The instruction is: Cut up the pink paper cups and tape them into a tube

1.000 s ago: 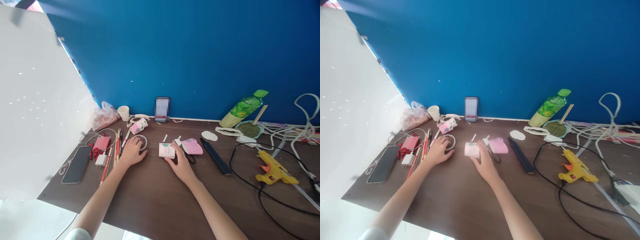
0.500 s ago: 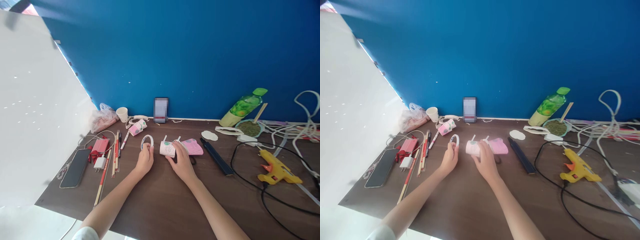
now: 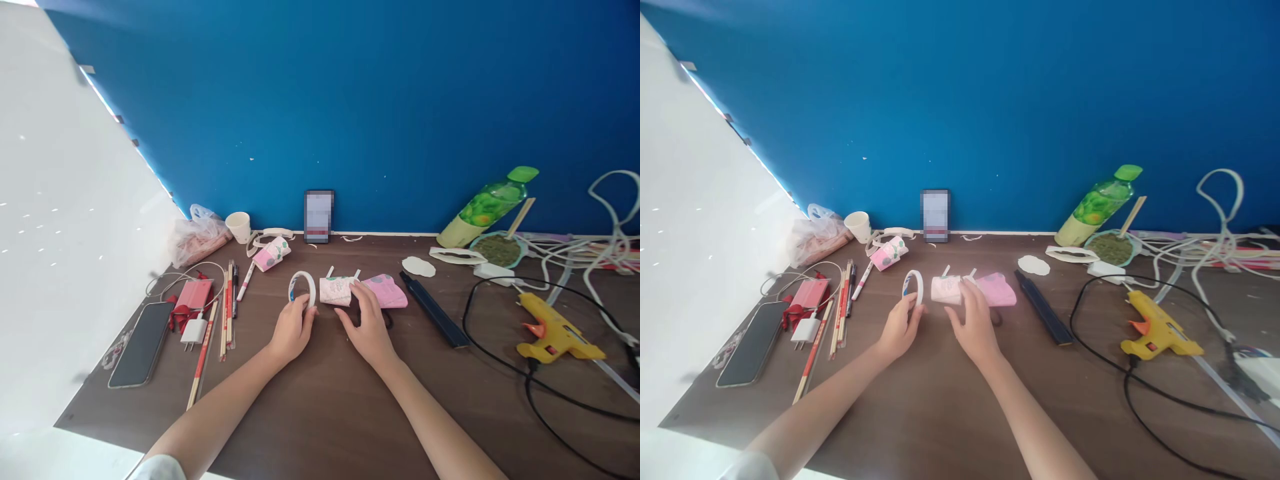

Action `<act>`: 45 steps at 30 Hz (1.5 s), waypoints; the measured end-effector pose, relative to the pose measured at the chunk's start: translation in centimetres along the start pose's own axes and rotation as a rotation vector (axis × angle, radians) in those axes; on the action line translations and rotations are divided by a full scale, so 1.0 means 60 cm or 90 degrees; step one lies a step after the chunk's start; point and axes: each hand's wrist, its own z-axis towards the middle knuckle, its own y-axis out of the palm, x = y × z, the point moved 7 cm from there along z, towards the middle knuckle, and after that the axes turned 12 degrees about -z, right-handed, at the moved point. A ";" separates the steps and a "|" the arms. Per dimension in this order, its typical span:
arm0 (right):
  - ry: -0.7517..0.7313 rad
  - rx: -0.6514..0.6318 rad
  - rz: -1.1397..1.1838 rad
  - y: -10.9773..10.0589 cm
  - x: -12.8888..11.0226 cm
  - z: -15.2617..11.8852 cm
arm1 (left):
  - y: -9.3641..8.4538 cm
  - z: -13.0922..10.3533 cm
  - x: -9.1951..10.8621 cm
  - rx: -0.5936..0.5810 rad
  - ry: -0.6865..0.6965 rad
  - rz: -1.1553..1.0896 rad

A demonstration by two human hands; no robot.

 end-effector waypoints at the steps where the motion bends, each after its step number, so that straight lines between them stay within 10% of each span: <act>1: -0.003 0.024 0.002 -0.006 -0.001 0.000 | 0.000 -0.001 0.001 0.001 0.014 0.008; 6: -0.043 0.143 0.041 -0.043 -0.026 -0.007 | 0.010 -0.008 0.008 -0.035 0.098 0.047; 22: 0.018 0.077 0.293 -0.052 -0.051 -0.011 | 0.034 -0.022 0.053 -0.137 0.321 0.124; 45: -0.067 0.063 0.177 -0.057 -0.059 -0.009 | 0.034 -0.018 0.052 -0.194 0.227 0.110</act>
